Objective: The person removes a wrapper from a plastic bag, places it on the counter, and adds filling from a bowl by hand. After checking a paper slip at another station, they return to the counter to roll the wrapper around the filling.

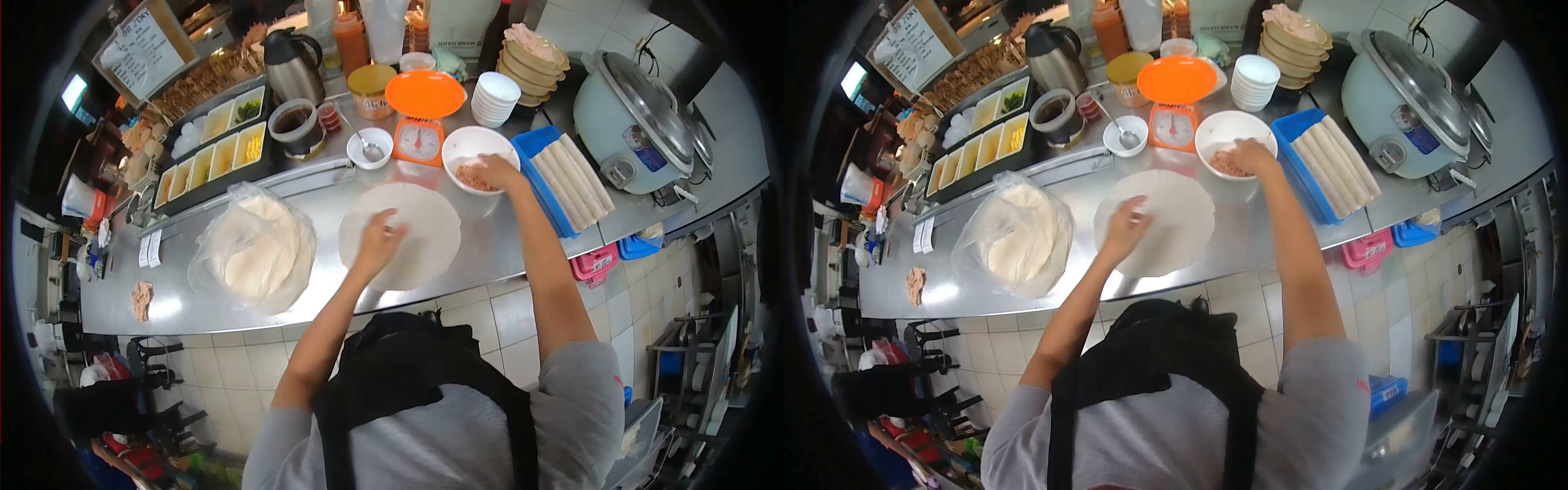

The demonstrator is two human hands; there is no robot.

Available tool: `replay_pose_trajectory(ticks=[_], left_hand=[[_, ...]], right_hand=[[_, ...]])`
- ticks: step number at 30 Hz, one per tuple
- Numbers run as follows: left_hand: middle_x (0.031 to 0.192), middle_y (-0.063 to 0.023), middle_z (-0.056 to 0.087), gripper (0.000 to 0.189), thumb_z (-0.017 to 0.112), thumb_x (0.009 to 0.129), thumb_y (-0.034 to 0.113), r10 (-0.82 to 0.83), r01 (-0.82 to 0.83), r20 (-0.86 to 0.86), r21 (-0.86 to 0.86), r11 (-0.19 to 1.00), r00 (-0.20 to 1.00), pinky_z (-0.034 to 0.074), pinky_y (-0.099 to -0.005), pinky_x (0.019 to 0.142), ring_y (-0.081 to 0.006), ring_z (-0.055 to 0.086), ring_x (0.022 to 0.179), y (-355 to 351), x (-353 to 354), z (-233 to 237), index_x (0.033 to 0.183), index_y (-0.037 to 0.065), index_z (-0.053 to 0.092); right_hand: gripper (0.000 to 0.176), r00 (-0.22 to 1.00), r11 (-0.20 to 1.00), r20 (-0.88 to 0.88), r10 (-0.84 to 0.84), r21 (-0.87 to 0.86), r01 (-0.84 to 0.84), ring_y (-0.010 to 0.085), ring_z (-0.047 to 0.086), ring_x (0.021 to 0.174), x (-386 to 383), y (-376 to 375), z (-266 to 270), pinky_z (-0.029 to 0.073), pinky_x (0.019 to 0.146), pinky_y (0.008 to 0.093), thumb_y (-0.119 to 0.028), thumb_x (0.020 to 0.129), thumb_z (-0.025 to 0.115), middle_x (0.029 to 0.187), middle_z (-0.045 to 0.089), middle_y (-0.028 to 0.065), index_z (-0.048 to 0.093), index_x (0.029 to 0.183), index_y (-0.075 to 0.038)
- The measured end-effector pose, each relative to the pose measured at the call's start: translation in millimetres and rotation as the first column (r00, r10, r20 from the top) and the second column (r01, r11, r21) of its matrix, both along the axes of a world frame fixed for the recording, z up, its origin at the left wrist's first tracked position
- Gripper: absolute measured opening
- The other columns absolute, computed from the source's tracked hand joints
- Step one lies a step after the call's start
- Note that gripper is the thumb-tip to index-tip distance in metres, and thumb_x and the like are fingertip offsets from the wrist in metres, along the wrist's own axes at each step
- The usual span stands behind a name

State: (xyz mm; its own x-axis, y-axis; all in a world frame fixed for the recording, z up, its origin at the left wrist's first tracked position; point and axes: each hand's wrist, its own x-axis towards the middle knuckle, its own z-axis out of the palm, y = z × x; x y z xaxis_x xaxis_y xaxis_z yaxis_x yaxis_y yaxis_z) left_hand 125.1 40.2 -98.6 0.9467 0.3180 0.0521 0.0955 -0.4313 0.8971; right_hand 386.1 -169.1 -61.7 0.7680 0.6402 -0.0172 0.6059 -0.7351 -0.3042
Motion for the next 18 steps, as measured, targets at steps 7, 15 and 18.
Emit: replay_pose_trajectory(ticks=[7,15,18], left_hand=[[0.111,-0.0242,0.052,0.055,0.031,0.097,0.039,-0.143,-0.194,-0.264,-0.906,0.377,0.954,0.055,-0.0363,0.078,-0.0304,0.063,0.089,-95.6,143.5,14.7,0.129,-0.005,0.029],[0.104,-0.0235,0.055,0.043,0.021,0.096,0.024,0.017,-0.216,-0.223,-0.919,0.331,0.975,0.059,-0.0366,0.072,-0.0305,0.064,0.082,-117.8,163.9,17.4,0.115,-0.009,0.040],[0.106,-0.0231,0.054,0.040,0.022,0.096,0.024,0.022,-0.175,-0.177,-0.940,0.294,0.984,0.058,-0.0378,0.074,-0.0301,0.062,0.087,-120.3,162.5,18.1,0.113,-0.008,0.040]], right_hand=[[0.076,0.953,0.967,-0.304,-0.011,-0.244,-0.067,0.0393,0.056,0.105,21.4,12.0,-2.5,0.040,0.094,0.0412,-0.060,0.091,0.029,0.109,0.058,0.0293,0.063,0.102,0.007],[0.069,0.905,0.951,-0.423,0.039,-0.263,-0.164,0.0320,0.062,0.085,5.3,-5.0,26.1,0.047,0.077,0.0380,-0.064,0.080,0.045,0.092,0.066,0.0205,0.068,0.091,0.000],[0.084,0.870,0.924,-0.478,0.124,-0.264,-0.276,0.0331,0.062,0.087,10.9,-5.7,33.3,0.047,0.078,0.0386,-0.076,0.067,0.050,0.099,0.064,0.0216,0.068,0.092,0.003]])
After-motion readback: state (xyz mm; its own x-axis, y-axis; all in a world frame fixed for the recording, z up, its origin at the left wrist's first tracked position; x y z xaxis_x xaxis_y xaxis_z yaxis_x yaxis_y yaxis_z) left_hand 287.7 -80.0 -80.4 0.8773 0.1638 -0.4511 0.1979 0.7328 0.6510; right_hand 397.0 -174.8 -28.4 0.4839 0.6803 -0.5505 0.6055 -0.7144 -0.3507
